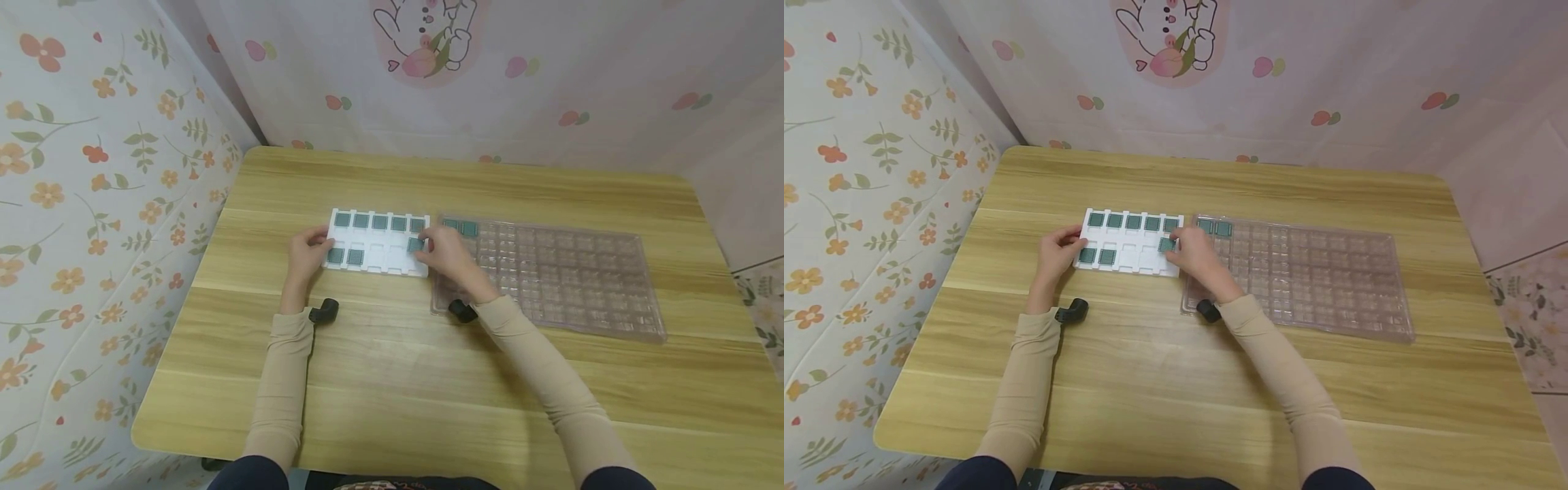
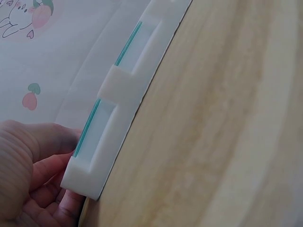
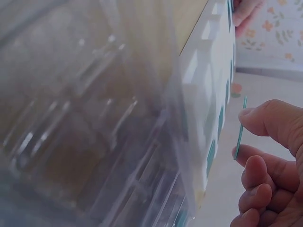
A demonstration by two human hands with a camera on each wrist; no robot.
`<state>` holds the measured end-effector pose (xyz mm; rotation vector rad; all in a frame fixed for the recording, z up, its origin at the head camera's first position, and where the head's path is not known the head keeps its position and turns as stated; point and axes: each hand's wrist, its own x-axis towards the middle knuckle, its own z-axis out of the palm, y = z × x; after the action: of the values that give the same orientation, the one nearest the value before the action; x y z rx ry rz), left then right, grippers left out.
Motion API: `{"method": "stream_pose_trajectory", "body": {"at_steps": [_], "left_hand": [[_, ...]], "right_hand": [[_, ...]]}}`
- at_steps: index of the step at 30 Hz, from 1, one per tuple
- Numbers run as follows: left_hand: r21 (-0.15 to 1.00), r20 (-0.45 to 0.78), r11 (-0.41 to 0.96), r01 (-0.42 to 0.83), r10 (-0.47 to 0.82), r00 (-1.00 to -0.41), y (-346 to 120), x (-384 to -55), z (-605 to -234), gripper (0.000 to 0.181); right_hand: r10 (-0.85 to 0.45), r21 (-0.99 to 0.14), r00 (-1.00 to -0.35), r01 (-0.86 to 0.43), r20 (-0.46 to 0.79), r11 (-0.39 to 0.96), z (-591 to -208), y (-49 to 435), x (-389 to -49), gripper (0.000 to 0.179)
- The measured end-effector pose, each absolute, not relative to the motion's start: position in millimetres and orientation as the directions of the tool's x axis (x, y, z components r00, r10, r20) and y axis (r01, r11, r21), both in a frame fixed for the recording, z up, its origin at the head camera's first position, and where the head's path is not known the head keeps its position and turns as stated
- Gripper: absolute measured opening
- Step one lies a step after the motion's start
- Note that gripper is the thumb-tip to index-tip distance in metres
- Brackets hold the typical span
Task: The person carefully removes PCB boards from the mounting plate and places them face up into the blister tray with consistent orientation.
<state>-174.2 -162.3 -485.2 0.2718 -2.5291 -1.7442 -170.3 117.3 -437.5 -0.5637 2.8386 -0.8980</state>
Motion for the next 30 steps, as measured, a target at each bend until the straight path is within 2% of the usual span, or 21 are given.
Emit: {"method": "stream_pose_trajectory", "body": {"at_steps": [20,30], "left_hand": [[0.932,-0.044,0.347,-0.104,-0.178,-0.983,-162.5,-174.5,-486.1,0.031],[0.933,-0.031,0.347,-0.091,-0.174,-0.984,-163.1,-174.4,-486.6,0.032]], "right_hand": [[-0.388,-0.591,-0.921,-0.316,0.005,0.742,-440.8,143.1,-173.4,0.030],[-0.352,-0.590,-0.936,-0.275,-0.016,0.759,-439.7,152.3,-176.3,0.031]]}}
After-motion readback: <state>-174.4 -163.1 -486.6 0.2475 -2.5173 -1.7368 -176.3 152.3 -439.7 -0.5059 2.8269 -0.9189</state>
